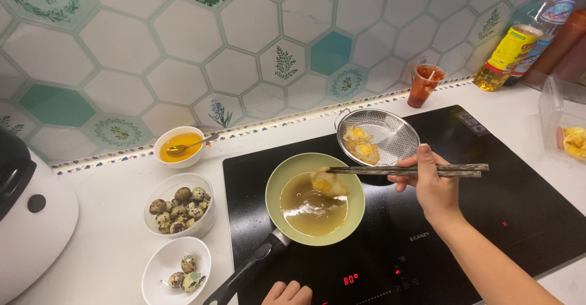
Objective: Frying several quail eggs in a small pan with oil on an induction cooktop.
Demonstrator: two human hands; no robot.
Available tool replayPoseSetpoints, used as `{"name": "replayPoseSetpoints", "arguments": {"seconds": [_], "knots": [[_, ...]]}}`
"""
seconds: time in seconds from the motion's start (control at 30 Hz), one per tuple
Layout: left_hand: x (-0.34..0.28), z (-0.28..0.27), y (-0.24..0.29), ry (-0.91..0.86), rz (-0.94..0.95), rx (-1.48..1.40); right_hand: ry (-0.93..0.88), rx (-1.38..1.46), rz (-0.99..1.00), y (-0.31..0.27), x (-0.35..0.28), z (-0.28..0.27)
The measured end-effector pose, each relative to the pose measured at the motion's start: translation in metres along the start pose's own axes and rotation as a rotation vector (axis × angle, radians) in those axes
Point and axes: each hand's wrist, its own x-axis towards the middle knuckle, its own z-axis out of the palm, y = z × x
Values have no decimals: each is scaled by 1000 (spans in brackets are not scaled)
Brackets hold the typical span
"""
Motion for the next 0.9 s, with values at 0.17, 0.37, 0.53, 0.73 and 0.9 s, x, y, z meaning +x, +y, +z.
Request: {"name": "replayPoseSetpoints", "arguments": {"seconds": [0.17, 0.37, 0.53, 0.73, 0.9], "knots": [[4, -3, 0, -19, -62, -20, 18, -6, -27, 1, 6, -8], [40, -2, 27, 18, -38, -149, 63, 7, -13, -1, 10, -16], [92, 16, 74, 12, 209, -136, 93, 4, -13, 4, 12, -21], [136, 64, 117, -208, 214, -56, 95, 34, -22, 1, 11, -23], [128, 91, 122, -177, 205, -75, 90, 61, 8, 0, 11, -29]]}}
